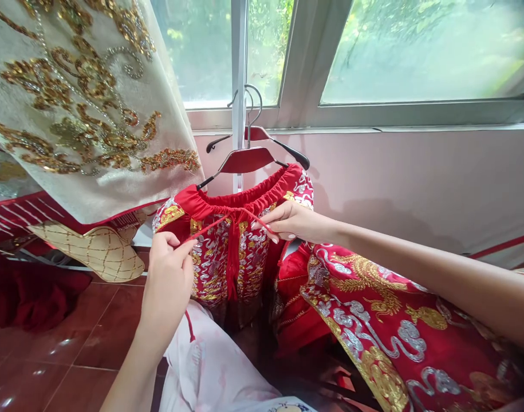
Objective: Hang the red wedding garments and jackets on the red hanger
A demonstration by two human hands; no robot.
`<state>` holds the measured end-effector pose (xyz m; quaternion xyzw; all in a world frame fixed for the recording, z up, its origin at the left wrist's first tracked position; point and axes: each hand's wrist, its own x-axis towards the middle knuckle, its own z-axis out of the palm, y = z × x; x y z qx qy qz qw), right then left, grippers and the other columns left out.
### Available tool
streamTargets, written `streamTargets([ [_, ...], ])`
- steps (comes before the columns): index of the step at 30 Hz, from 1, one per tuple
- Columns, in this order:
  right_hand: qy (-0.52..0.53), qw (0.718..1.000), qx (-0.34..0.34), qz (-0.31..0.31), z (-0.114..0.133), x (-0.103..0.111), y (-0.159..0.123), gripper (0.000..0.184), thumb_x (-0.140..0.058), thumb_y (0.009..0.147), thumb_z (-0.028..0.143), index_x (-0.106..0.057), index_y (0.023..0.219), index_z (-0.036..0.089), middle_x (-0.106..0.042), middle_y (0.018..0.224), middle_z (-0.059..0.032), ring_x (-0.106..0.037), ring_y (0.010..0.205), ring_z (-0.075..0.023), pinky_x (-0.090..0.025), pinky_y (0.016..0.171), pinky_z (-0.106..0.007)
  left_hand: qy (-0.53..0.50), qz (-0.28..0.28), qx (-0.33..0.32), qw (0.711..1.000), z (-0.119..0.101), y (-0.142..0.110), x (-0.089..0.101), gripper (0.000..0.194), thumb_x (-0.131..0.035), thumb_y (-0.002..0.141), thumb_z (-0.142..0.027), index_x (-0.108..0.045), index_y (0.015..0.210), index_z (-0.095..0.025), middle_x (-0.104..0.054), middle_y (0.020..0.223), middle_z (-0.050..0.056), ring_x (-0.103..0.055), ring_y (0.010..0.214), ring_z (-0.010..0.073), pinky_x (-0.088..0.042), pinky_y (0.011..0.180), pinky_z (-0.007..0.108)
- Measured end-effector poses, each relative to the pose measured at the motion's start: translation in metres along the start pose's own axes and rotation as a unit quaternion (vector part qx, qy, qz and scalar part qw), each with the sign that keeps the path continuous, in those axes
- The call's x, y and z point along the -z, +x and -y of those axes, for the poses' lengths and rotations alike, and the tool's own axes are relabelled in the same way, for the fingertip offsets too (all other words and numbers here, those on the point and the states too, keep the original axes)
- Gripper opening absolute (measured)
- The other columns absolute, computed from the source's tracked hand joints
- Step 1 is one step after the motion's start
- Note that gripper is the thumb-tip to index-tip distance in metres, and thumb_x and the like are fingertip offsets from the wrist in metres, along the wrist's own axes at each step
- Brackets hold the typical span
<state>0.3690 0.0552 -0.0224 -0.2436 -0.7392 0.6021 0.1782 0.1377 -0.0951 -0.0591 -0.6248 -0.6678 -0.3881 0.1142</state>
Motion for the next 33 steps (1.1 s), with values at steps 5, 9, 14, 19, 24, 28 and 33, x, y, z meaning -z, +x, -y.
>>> streamTargets([
  [5, -0.047, 0.999, 0.023, -0.008, -0.001, -0.004, -0.001, 0.031, -0.058, 0.073, 0.019, -0.076, 0.098, 0.014, -0.056, 0.053, 0.0027, -0.035, 0.045, -0.0036, -0.025, 0.042, -0.019, 0.063, -0.174, -0.018, 0.983, -0.006, 0.021, -0.015, 0.023, -0.055, 0.085, -0.02, -0.075, 0.096, -0.02, -0.044, 0.076, 0.003, -0.043, 0.066, 0.0146, -0.036, 0.063, 0.029],
  [9, -0.056, 0.997, 0.055, -0.018, -0.005, -0.007, -0.003, 0.032, -0.056, 0.075, 0.02, -0.076, 0.1, 0.015, -0.057, 0.055, 0.0019, -0.04, 0.048, -0.0049, -0.029, 0.044, -0.02, -0.068, -0.3, -0.048, 0.95, -0.017, 0.052, -0.039, 0.016, -0.063, 0.084, -0.029, -0.075, 0.079, -0.019, -0.042, 0.064, 0.001, -0.04, 0.059, 0.0123, -0.034, 0.058, 0.027],
  [14, -0.027, 0.979, 0.125, -0.158, -0.007, -0.021, -0.006, 0.033, -0.053, 0.077, 0.021, -0.076, 0.101, 0.017, -0.055, 0.056, 0.0027, -0.042, 0.051, -0.0062, -0.035, 0.048, -0.02, -0.294, -0.198, -0.072, 0.932, -0.039, 0.055, -0.063, 0.013, -0.073, 0.077, -0.031, -0.073, 0.067, -0.023, -0.048, 0.06, -0.002, -0.04, 0.054, 0.0094, -0.031, 0.05, 0.023],
  [19, -0.109, 0.956, 0.18, -0.204, -0.012, -0.029, -0.007, 0.034, -0.051, 0.086, 0.028, -0.073, 0.11, 0.019, -0.065, 0.07, -0.0018, -0.055, 0.063, -0.0118, -0.048, 0.06, -0.026, -0.398, -0.024, -0.021, 0.917, -0.045, 0.043, -0.076, 0.005, -0.073, 0.074, -0.023, -0.072, 0.07, -0.02, -0.051, 0.062, -0.002, -0.043, 0.055, 0.0091, -0.033, 0.05, 0.023],
  [24, -0.353, 0.865, 0.29, -0.207, -0.021, -0.023, -0.006, 0.035, -0.041, 0.093, 0.021, -0.072, 0.109, 0.016, -0.062, 0.068, -0.0032, -0.051, 0.059, -0.0102, -0.043, 0.056, -0.022, -0.404, 0.004, -0.017, 0.915, -0.05, 0.042, -0.076, 0.007, -0.068, 0.075, -0.017, -0.07, 0.068, -0.019, -0.049, 0.061, -0.003, -0.042, 0.056, 0.0091, -0.032, 0.05, 0.024],
  [28, -0.485, 0.797, 0.314, -0.176, -0.024, -0.019, -0.007, 0.04, -0.032, 0.095, 0.013, -0.066, 0.117, 0.011, -0.055, 0.065, -0.0025, -0.044, 0.055, -0.0089, -0.037, 0.049, -0.02, -0.335, -0.006, -0.015, 0.942, -0.054, 0.039, -0.074, 0.02, -0.061, 0.076, -0.012, -0.056, 0.058, -0.017, -0.042, 0.058, -0.004, -0.038, 0.053, 0.0082, -0.03, 0.052, 0.024],
  [33, -0.505, 0.789, 0.317, -0.146, -0.019, -0.016, -0.008, 0.035, -0.031, 0.096, 0.014, -0.065, 0.102, 0.013, -0.06, 0.077, -0.0065, -0.05, 0.064, -0.0111, -0.042, 0.056, -0.023, -0.301, 0.056, -0.051, 0.951, -0.053, 0.039, -0.072, 0.018, -0.056, 0.077, -0.009, -0.048, 0.063, -0.018, -0.042, 0.066, -0.004, -0.04, 0.058, 0.0095, -0.032, 0.055, 0.023],
])
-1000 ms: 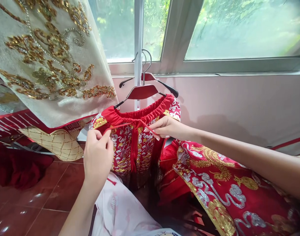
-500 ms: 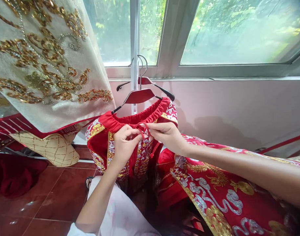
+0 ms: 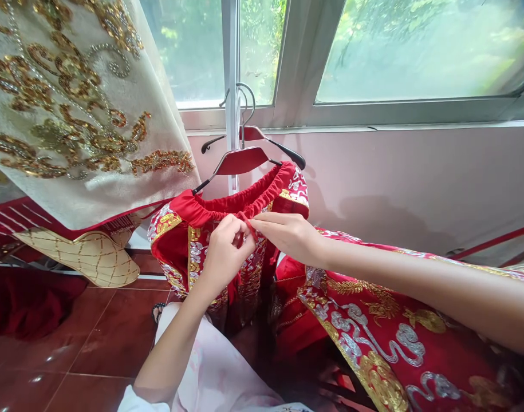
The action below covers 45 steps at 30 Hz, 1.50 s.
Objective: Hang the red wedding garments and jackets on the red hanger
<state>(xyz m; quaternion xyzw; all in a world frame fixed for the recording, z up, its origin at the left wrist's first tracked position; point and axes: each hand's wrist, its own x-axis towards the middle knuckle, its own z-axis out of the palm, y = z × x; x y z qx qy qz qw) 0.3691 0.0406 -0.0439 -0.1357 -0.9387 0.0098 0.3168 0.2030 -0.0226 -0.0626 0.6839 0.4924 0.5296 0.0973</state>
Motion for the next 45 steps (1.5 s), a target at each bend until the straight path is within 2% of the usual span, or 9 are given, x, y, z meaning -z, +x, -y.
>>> streamTargets([
  [7, -0.03, 0.999, 0.012, -0.038, 0.0, 0.006, 0.007, 0.025, -0.037, 0.091, 0.015, -0.058, 0.077, 0.017, -0.062, 0.077, -0.0054, -0.05, 0.067, -0.0116, -0.039, 0.058, -0.024, 0.076, 0.005, -0.015, 0.997, -0.001, -0.002, -0.003, 0.008, -0.054, 0.082, -0.014, -0.054, 0.077, -0.019, -0.051, 0.086, 0.002, -0.049, 0.07, 0.0122, -0.04, 0.063, 0.025],
  [12, -0.032, 0.993, -0.086, -0.078, -0.016, 0.011, 0.008, 0.012, -0.045, 0.077, 0.014, -0.049, 0.066, 0.017, -0.052, 0.064, -0.0014, -0.042, 0.059, -0.0097, -0.033, 0.055, -0.024, 0.249, -0.083, -0.056, 0.963, 0.018, -0.006, 0.011, 0.006, -0.05, 0.084, -0.014, -0.054, 0.084, -0.019, -0.057, 0.1, 0.008, -0.056, 0.09, 0.0191, -0.044, 0.08, 0.032],
  [16, 0.09, 0.979, -0.166, -0.082, -0.026, 0.011, 0.011, 0.007, -0.05, 0.067, 0.013, -0.045, 0.064, 0.018, -0.055, 0.068, -0.0011, -0.045, 0.06, -0.0092, -0.035, 0.056, -0.024, 0.166, -0.132, -0.016, 0.977, 0.023, -0.005, 0.023, 0.006, -0.051, 0.081, -0.013, -0.052, 0.079, -0.019, -0.064, 0.087, 0.004, -0.06, 0.077, 0.015, -0.048, 0.072, 0.028],
  [21, 0.427, 0.84, -0.327, -0.075, -0.01, 0.008, 0.013, 0.012, -0.057, 0.07, 0.024, -0.046, 0.071, 0.018, -0.061, 0.071, -0.0017, -0.052, 0.049, -0.0084, -0.039, 0.045, -0.023, -0.126, -0.168, 0.069, 0.975, 0.013, 0.004, 0.018, 0.012, -0.061, 0.079, -0.02, -0.049, 0.076, -0.018, -0.066, 0.076, 0.001, -0.056, 0.05, 0.008, -0.046, 0.051, 0.021],
  [24, 0.541, 0.744, -0.378, -0.1, 0.003, 0.008, 0.015, 0.019, -0.061, 0.071, 0.028, -0.044, 0.072, 0.019, -0.059, 0.07, 0.0012, -0.05, 0.046, -0.0062, -0.039, 0.043, -0.021, -0.173, -0.152, 0.069, 0.971, 0.013, 0.009, 0.016, 0.012, -0.061, 0.08, -0.021, -0.05, 0.079, -0.018, -0.059, 0.063, -0.004, -0.054, 0.047, 0.0069, -0.044, 0.048, 0.019],
  [27, 0.586, 0.696, -0.403, -0.099, 0.01, 0.012, 0.018, 0.016, -0.057, 0.075, 0.025, -0.043, 0.071, 0.018, -0.049, 0.063, 0.0061, -0.037, 0.04, -0.002, -0.03, 0.04, -0.018, -0.202, -0.105, 0.076, 0.971, 0.021, 0.01, 0.021, 0.011, -0.058, 0.083, -0.024, -0.048, 0.085, -0.02, -0.057, 0.066, -0.005, -0.047, 0.044, 0.0056, -0.041, 0.044, 0.018],
  [33, 0.485, 0.773, -0.407, -0.034, -0.006, 0.015, 0.017, 0.012, -0.054, 0.077, 0.014, -0.047, 0.069, 0.017, -0.034, 0.053, 0.0086, -0.025, 0.04, -0.0012, -0.018, 0.04, -0.018, 0.026, -0.089, 0.001, 0.996, 0.033, -0.004, 0.048, 0.008, -0.06, 0.083, -0.023, -0.055, 0.088, -0.02, -0.056, 0.064, -0.005, -0.049, 0.049, 0.0062, -0.043, 0.051, 0.019],
  [40, 0.532, 0.775, -0.34, -0.023, -0.018, 0.006, 0.011, 0.021, -0.062, 0.081, 0.035, -0.049, 0.079, 0.017, -0.052, 0.071, 0.0033, -0.043, 0.046, -0.0039, -0.036, 0.044, -0.02, -0.03, -0.041, -0.021, 0.998, 0.017, 0.0, 0.05, 0.016, -0.065, 0.081, -0.026, -0.058, 0.095, -0.02, -0.06, 0.077, -0.002, -0.061, 0.071, 0.0105, -0.05, 0.066, 0.021],
  [45, 0.384, 0.836, -0.392, 0.014, -0.02, 0.011, 0.012, 0.011, -0.053, 0.083, 0.023, -0.047, 0.075, 0.019, -0.048, 0.057, 0.0042, -0.048, 0.049, -0.0086, -0.042, 0.048, -0.022, 0.124, -0.079, -0.042, 0.988, 0.025, 0.001, 0.055, 0.008, -0.06, 0.087, -0.027, -0.058, 0.09, -0.02, -0.061, 0.074, -0.003, -0.058, 0.065, 0.0089, -0.046, 0.063, 0.02],
])
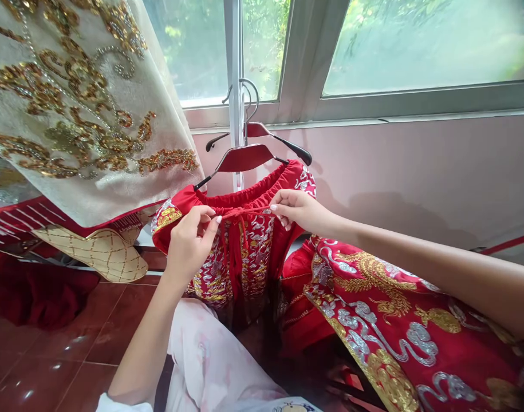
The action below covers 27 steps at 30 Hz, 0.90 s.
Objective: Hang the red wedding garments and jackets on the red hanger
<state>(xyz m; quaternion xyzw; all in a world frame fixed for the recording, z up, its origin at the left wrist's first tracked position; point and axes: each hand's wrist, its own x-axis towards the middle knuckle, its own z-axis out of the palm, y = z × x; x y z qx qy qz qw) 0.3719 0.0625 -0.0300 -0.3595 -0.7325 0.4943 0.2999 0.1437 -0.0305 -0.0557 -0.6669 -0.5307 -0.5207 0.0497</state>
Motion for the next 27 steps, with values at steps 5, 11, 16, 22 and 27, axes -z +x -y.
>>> streamTargets([
  [5, -0.24, 0.96, 0.136, -0.041, -0.002, 0.014, 0.007, 0.007, -0.048, 0.082, 0.017, -0.05, 0.075, 0.018, -0.054, 0.061, 0.0023, -0.05, 0.057, -0.0102, -0.038, 0.061, -0.025, 0.102, 0.0, -0.047, 0.994, 0.009, -0.005, 0.01, 0.007, -0.058, 0.089, -0.026, -0.055, 0.089, -0.019, -0.063, 0.075, -0.002, -0.06, 0.066, 0.009, -0.047, 0.065, 0.02],
  [11, -0.297, 0.931, 0.196, -0.077, -0.012, 0.016, 0.009, 0.011, -0.047, 0.085, 0.02, -0.056, 0.08, 0.016, -0.058, 0.068, -0.0001, -0.05, 0.062, -0.0104, -0.035, 0.063, -0.025, 0.054, -0.018, 0.043, 0.997, 0.004, -0.007, 0.008, 0.017, -0.062, 0.084, -0.027, -0.055, 0.097, -0.019, -0.064, 0.072, -0.003, -0.057, 0.056, 0.0072, -0.048, 0.059, 0.019],
  [16, -0.193, 0.961, 0.177, -0.082, -0.01, 0.0, 0.0, 0.014, -0.054, 0.083, 0.023, -0.064, 0.083, 0.014, -0.06, 0.068, 0.0001, -0.049, 0.058, -0.0088, -0.037, 0.061, -0.025, -0.001, -0.191, 0.092, 0.977, -0.007, -0.048, -0.018, 0.021, -0.058, 0.083, -0.028, -0.057, 0.101, -0.018, -0.067, 0.096, 0.007, -0.067, 0.079, 0.0145, -0.056, 0.065, 0.025],
  [22, -0.177, 0.969, 0.165, -0.055, -0.009, -0.012, -0.004, 0.014, -0.052, 0.082, 0.021, -0.064, 0.08, 0.015, -0.062, 0.074, -0.0023, -0.054, 0.066, -0.011, -0.042, 0.062, -0.025, -0.012, 0.048, 0.313, 0.949, 0.03, -0.117, -0.088, 0.023, -0.058, 0.08, -0.023, -0.062, 0.101, -0.014, -0.069, 0.093, 0.012, -0.069, 0.083, 0.0215, -0.058, 0.07, 0.033],
  [27, -0.189, 0.972, 0.133, -0.031, -0.012, -0.016, -0.006, 0.014, -0.05, 0.083, 0.022, -0.063, 0.082, 0.015, -0.065, 0.082, -0.0048, -0.058, 0.072, -0.0133, -0.044, 0.067, -0.026, -0.019, 0.116, 0.377, 0.919, 0.073, -0.127, -0.116, 0.026, -0.063, 0.078, -0.02, -0.065, 0.103, -0.012, -0.07, 0.102, 0.017, -0.066, 0.1, 0.0283, -0.052, 0.088, 0.039],
])
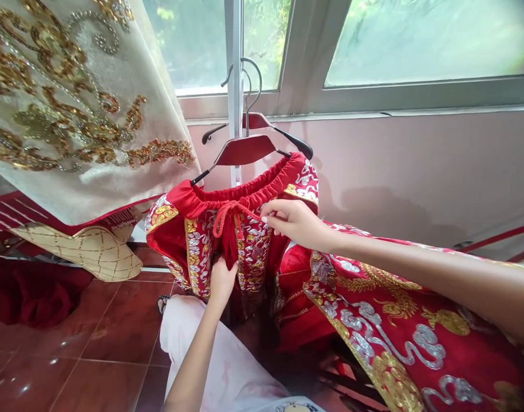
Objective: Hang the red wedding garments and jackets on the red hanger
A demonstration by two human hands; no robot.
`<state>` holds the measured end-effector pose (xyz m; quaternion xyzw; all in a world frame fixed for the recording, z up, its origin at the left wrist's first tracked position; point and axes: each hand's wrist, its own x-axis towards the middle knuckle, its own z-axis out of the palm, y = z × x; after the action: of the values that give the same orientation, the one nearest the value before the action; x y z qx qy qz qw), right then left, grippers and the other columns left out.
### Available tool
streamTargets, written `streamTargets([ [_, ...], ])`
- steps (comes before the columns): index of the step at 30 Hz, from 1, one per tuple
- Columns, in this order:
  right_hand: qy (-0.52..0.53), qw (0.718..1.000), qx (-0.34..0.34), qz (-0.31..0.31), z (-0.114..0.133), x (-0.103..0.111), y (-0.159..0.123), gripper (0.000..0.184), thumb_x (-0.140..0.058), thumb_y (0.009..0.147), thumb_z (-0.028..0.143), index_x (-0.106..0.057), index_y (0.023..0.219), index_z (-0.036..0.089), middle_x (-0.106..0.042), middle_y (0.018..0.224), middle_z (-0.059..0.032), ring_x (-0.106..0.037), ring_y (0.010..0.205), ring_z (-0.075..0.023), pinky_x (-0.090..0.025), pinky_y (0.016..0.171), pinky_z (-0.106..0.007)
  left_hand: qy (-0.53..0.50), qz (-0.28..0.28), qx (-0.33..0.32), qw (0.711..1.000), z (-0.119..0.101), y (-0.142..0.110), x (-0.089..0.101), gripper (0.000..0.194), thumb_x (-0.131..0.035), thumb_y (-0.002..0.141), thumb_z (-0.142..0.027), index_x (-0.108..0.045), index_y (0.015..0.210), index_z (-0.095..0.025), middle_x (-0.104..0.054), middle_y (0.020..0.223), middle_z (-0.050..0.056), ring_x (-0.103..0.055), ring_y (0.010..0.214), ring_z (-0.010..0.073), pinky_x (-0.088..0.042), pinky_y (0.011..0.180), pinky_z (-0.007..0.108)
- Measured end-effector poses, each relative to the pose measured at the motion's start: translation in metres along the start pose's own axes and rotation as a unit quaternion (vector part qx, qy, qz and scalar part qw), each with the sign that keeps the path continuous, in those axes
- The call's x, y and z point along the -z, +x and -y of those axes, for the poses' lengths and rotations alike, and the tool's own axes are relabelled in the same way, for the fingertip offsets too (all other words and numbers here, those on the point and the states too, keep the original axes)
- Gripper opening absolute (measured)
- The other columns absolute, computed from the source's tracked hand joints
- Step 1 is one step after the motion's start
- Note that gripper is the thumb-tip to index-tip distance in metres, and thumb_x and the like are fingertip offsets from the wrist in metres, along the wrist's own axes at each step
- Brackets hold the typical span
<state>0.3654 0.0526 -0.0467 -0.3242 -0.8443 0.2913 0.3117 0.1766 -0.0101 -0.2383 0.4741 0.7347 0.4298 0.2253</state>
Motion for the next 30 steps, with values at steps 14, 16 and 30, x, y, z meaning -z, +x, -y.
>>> streamTargets([
  [14, -0.169, 0.787, -0.205, 0.557, -0.012, -0.022, -0.019, 0.021, -0.057, 0.082, 0.029, -0.066, 0.072, 0.012, -0.059, 0.058, -0.0012, -0.057, 0.049, -0.011, -0.043, 0.054, -0.022, -0.19, 0.126, 0.02, 0.973, -0.02, -0.105, -0.017, 0.03, -0.06, 0.082, -0.04, -0.07, 0.078, -0.013, -0.07, 0.072, 0.005, -0.059, 0.068, 0.0172, -0.047, 0.066, 0.027],
  [16, -0.119, 0.765, -0.204, 0.6, -0.011, -0.026, -0.021, 0.02, -0.055, 0.082, 0.027, -0.067, 0.08, 0.012, -0.063, 0.066, -0.0007, -0.058, 0.05, -0.0095, -0.044, 0.052, -0.02, -0.205, 0.132, 0.044, 0.969, -0.028, -0.119, -0.018, 0.034, -0.061, 0.081, -0.044, -0.068, 0.072, -0.012, -0.065, 0.065, 0.003, -0.051, 0.06, 0.0133, -0.041, 0.058, 0.024],
  [30, -0.275, 0.874, -0.105, 0.387, 0.023, -0.027, -0.03, 0.029, -0.062, 0.081, 0.04, -0.068, 0.071, 0.014, -0.063, 0.068, -0.0073, -0.055, 0.061, -0.0149, -0.03, 0.051, -0.025, -0.185, 0.007, -0.004, 0.983, -0.067, -0.094, -0.009, 0.033, -0.057, 0.069, -0.03, -0.036, 0.046, -0.018, -0.032, 0.045, -0.006, -0.024, 0.05, 0.0074, -0.024, 0.047, 0.022],
])
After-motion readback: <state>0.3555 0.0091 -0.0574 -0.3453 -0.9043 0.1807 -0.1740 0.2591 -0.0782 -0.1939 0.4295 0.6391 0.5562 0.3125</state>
